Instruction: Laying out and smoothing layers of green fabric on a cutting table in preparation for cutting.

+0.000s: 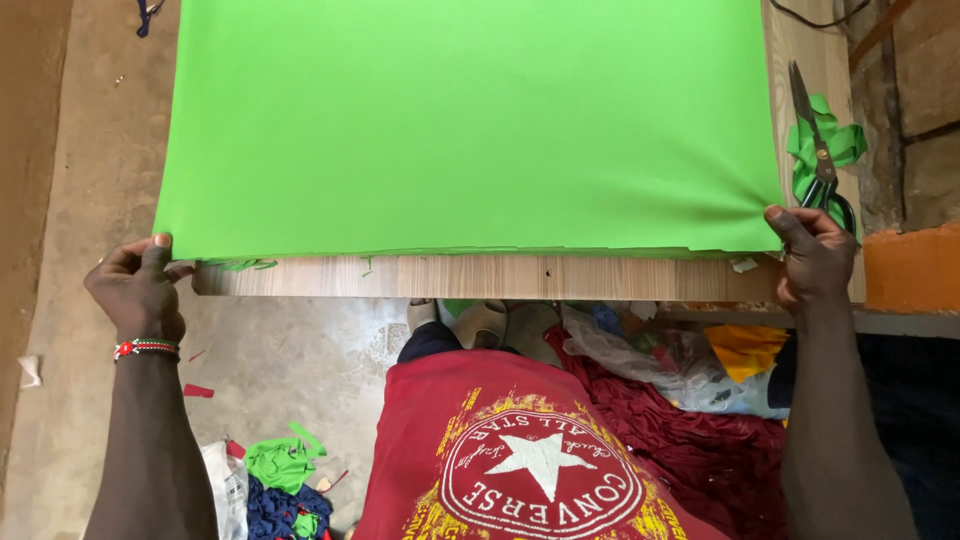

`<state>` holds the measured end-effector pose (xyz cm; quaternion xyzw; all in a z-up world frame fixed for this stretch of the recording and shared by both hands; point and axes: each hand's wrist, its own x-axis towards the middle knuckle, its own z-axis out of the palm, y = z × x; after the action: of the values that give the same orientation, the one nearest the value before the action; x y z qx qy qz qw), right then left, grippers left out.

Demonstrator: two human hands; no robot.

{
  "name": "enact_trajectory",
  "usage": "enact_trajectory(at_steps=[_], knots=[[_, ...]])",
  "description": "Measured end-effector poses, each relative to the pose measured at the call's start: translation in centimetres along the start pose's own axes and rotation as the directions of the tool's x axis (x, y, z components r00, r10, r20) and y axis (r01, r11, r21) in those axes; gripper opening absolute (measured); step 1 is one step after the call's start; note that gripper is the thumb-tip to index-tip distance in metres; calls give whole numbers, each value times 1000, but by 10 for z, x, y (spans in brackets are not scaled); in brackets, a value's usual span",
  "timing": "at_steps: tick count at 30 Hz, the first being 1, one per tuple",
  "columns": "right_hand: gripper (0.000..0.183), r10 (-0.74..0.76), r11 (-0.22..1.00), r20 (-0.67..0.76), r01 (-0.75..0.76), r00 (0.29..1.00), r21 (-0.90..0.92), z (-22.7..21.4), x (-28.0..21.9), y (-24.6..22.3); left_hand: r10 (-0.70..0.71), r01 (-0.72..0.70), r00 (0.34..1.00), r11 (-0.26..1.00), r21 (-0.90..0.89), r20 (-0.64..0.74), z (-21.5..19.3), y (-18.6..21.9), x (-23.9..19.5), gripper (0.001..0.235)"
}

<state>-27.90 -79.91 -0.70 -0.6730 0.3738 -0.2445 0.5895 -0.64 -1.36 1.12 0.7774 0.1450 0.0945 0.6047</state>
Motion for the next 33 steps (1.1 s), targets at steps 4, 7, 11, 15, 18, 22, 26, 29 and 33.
enact_trajectory(at_steps=[4,7,11,15,18,22,26,29,33], knots=[[19,13,1000,-1,-13,1000,29,-1,4,3,-27,26,999,999,-31,-22,0,-2,3,15],[17,125,988,40,-128,991,89,-1,4,4,-55,54,998,997,-56,-5,-1,-2,4,14],[18,92,994,52,-95,994,50,-5,8,13,-54,56,998,995,-81,30,-2,3,2,13],[16,83,995,81,-87,993,43,-9,13,21,-64,72,996,989,-128,67,-3,3,2,11],[17,88,990,108,-100,990,103,-9,12,22,-62,77,993,984,-158,102,-7,3,3,11],[19,20,999,96,-23,995,27,-16,21,35,-73,89,991,987,-135,114,-9,5,3,11],[19,14,998,108,-20,994,54,-17,23,37,-72,90,988,987,-136,137,-10,6,4,10],[17,22,997,116,-30,993,67,-15,19,33,-80,100,986,986,-135,145,-11,6,4,10],[16,29,996,108,-37,994,78,-15,17,32,-85,104,983,988,-115,160,-12,9,3,10]])
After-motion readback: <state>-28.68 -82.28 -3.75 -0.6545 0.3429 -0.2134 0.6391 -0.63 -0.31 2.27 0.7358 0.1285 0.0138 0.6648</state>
